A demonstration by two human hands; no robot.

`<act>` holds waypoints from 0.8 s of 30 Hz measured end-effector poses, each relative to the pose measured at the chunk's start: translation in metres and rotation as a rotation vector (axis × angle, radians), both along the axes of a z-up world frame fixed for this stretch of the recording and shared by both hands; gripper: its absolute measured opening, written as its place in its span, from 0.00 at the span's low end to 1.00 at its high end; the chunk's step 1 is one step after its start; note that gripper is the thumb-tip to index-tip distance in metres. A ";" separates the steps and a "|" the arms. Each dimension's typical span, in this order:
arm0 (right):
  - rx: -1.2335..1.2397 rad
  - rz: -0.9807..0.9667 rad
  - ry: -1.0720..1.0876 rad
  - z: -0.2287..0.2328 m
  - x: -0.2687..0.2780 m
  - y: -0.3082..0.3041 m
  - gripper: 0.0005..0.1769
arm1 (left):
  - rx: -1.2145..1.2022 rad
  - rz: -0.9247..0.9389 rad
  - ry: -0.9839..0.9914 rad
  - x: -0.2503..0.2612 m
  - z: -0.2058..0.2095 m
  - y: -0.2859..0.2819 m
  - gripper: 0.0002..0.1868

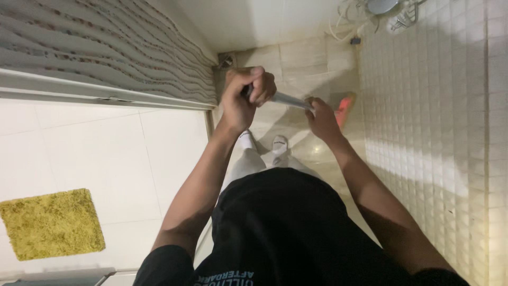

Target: The person uses a squeegee to push water across a tiled bathroom floor, moving the tool in repeated strokes around the base of a shower stall and a doorway.

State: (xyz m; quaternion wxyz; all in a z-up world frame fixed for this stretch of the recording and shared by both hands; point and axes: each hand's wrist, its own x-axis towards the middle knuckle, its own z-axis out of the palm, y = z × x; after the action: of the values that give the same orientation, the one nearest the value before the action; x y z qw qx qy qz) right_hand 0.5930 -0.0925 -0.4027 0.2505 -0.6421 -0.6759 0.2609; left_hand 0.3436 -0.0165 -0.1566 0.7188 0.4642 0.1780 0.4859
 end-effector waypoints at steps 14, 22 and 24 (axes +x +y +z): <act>0.012 0.291 0.398 -0.021 -0.082 0.104 0.11 | 0.172 0.225 0.386 -0.005 0.031 0.001 0.20; -0.167 0.493 0.114 0.021 -0.096 0.154 0.13 | 0.137 0.371 0.265 -0.060 0.031 0.021 0.24; -0.151 0.515 0.016 0.011 -0.090 0.166 0.15 | 0.036 0.368 0.157 -0.067 0.018 0.030 0.25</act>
State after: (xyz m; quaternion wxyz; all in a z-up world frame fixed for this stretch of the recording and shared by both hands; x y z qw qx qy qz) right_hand 0.5031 0.0737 -0.3920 0.1327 -0.4636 -0.7936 0.3709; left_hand 0.2765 0.0138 -0.1387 0.5931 0.4732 0.3067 0.5747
